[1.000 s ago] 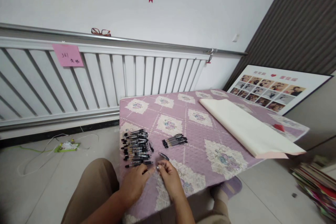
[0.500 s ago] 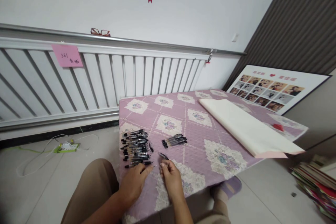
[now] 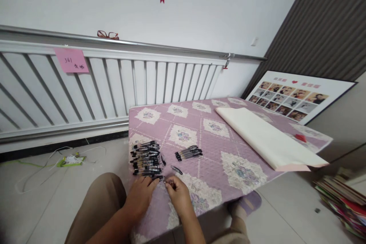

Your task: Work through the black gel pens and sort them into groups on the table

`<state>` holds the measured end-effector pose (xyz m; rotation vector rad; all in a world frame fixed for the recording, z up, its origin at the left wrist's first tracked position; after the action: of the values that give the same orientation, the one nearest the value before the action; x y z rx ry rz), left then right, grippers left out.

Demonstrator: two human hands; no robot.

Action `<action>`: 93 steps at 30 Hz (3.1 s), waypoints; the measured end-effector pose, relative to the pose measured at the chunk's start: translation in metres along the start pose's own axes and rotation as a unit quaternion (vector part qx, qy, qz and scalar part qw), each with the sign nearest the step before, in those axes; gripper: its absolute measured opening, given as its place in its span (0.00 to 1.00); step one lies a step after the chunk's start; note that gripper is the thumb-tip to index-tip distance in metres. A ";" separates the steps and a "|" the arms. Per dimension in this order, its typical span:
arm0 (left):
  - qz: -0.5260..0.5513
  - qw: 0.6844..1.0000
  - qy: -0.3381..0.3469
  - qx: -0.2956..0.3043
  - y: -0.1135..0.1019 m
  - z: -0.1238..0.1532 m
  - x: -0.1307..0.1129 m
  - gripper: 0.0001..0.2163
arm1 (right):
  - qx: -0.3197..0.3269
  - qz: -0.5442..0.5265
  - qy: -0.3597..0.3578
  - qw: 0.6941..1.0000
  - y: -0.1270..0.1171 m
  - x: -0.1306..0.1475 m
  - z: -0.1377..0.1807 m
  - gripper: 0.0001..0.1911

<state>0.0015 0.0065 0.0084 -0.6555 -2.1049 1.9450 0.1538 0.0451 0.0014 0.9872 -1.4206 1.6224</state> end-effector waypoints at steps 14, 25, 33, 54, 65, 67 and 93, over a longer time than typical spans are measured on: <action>0.057 0.994 -0.041 -0.078 -0.004 0.019 0.023 0.10 | -0.172 0.023 -0.031 0.984 -0.018 -0.011 0.001 0.13; 0.065 0.995 -0.069 -0.042 -0.005 0.017 0.033 0.05 | -0.244 0.278 -0.131 0.920 -0.026 -0.004 -0.010 0.16; 0.047 0.994 -0.072 -0.064 -0.013 0.009 0.033 0.06 | -0.210 0.264 -0.093 0.937 -0.030 -0.009 -0.013 0.15; 0.078 0.984 -0.028 -0.160 -0.005 0.012 0.012 0.09 | -0.180 0.168 -0.193 0.950 -0.013 0.010 -0.021 0.12; 0.093 0.979 0.002 -0.180 0.006 0.009 0.004 0.11 | -0.279 0.362 -0.081 0.886 -0.049 -0.014 -0.063 0.17; 0.097 0.979 0.005 -0.180 0.006 0.009 0.004 0.11 | -0.275 0.382 -0.062 0.880 -0.048 -0.013 -0.061 0.17; 0.130 0.976 0.080 -0.154 0.000 0.009 -0.007 0.07 | -0.286 0.419 -0.004 0.862 -0.050 -0.011 -0.021 0.10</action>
<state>0.0035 -0.0043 0.0087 -1.1589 -2.3347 1.6231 0.2021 0.0706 0.0103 -0.0149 -2.3422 1.5475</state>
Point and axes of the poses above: each hand's wrist, its own z-axis away from the middle knuckle, its own y-axis out of the palm, x = y × z, the point moved 6 cm from there along -z, towards the middle knuckle, and after that the axes turned 12 degrees about y, right-handed, at the moved point
